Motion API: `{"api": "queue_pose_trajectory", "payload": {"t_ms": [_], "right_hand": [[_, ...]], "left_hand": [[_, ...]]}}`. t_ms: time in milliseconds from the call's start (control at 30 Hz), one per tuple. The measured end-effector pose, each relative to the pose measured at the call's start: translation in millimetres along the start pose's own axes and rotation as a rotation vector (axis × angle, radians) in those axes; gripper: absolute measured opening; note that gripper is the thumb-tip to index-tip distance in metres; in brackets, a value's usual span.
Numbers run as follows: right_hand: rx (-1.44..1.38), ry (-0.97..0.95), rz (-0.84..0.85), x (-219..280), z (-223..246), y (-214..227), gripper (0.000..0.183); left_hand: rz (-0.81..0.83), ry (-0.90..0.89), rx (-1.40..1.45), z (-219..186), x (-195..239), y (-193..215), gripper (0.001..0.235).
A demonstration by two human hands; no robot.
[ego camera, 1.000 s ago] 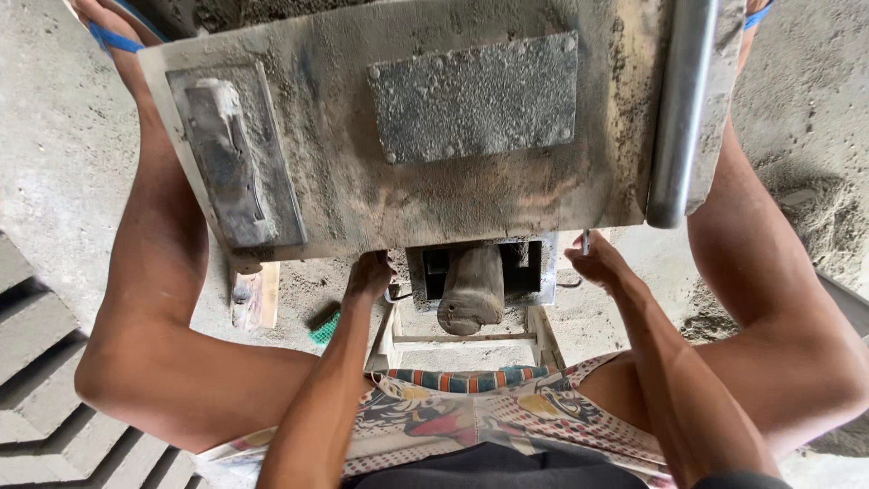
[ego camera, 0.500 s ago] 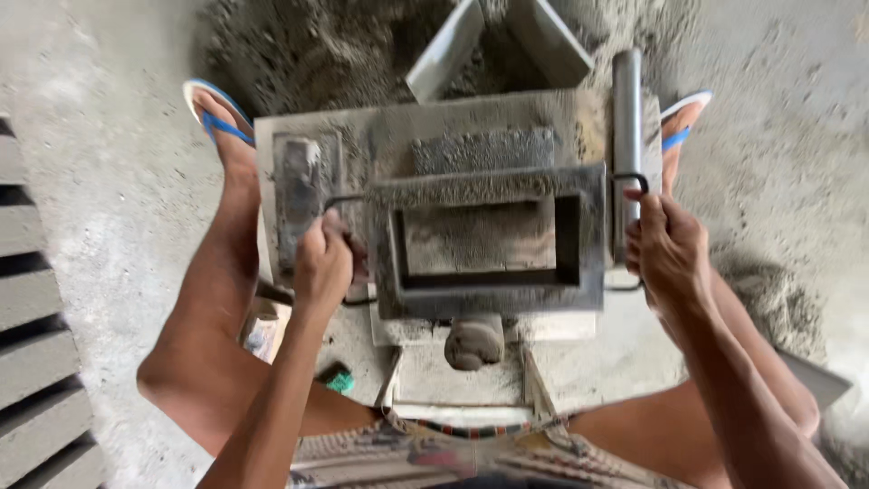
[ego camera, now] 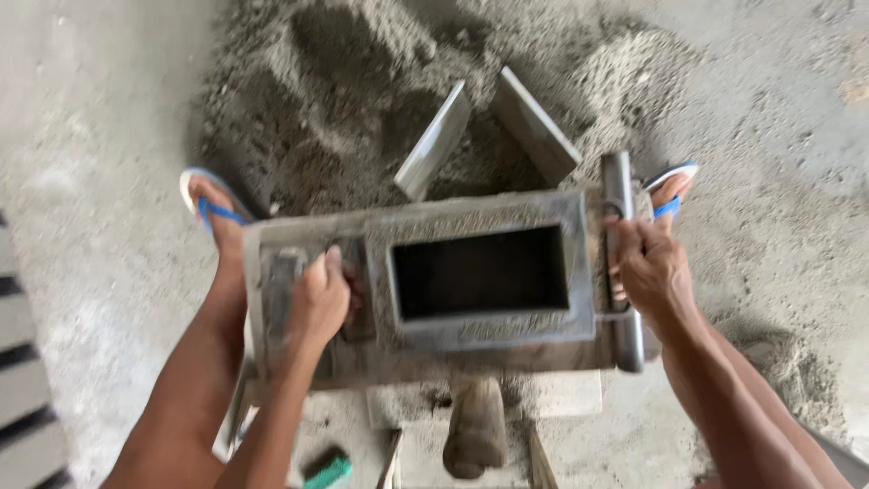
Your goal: The person fills a metal mold with wet concrete using a trowel, levels the surface, and then flips the mold to release the formed brick. They then carry the brick and stack it with others before returning to the mold to repeat the process.
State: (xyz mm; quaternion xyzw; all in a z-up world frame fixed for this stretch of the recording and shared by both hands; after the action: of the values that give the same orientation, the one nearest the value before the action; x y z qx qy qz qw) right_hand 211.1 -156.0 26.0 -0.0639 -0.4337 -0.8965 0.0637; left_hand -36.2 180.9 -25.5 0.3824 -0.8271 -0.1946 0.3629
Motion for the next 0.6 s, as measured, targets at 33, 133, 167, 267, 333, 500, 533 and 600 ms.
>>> {"api": "queue_pose_trajectory", "payload": {"t_ms": [33, 133, 167, 267, 333, 500, 533, 600], "right_hand": [[0.146, 0.001, 0.134, -10.2, 1.9, -3.9, 0.031], [0.289, 0.077, 0.244, -63.3, 30.7, -28.6, 0.03], [0.298, 0.14, 0.246, -78.9, 42.2, -38.5, 0.031], [0.315, 0.335, 0.227, -119.6, 99.4, -84.6, 0.043], [0.481, 0.281, 0.329, -146.0, 73.4, -144.6, 0.043], [0.415, 0.128, 0.428, -196.5, 48.8, -199.6, 0.023], [0.381, 0.091, 0.48, -197.2, 69.4, -177.3, 0.013], [0.346, 0.049, 0.524, -220.1, 86.0, -134.0, 0.008]], "left_hand": [[0.012, -0.044, -0.152, -15.8, -9.4, 6.6, 0.045], [0.073, -0.196, -0.36, -67.2, -65.6, -4.8, 0.047], [0.144, -0.28, -0.428, -82.4, -82.0, -19.4, 0.048], [0.32, -0.292, -0.606, -101.9, -134.1, -98.8, 0.059], [0.388, -0.295, -0.724, -112.9, -147.0, -141.2, 0.062], [0.514, -0.382, -0.743, -80.1, -176.8, -210.5, 0.053], [0.466, -0.395, -0.733, -89.3, -174.4, -203.8, 0.034], [0.423, -0.416, -0.722, -120.9, -186.8, -200.5, 0.027]]}}
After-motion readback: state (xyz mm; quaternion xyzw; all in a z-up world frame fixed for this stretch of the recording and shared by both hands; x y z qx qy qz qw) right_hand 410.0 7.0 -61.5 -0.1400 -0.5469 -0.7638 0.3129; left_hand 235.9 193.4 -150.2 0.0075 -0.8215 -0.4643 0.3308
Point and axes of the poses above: each hand's wrist, its own x-axis away from the middle knuckle, its own y-axis out of the back of the hand, z = x × y, the point moved 9 cm from there along -x, towards the middle knuckle, and after that the axes turned 11 degrees about -z, right-handed, at the moved point
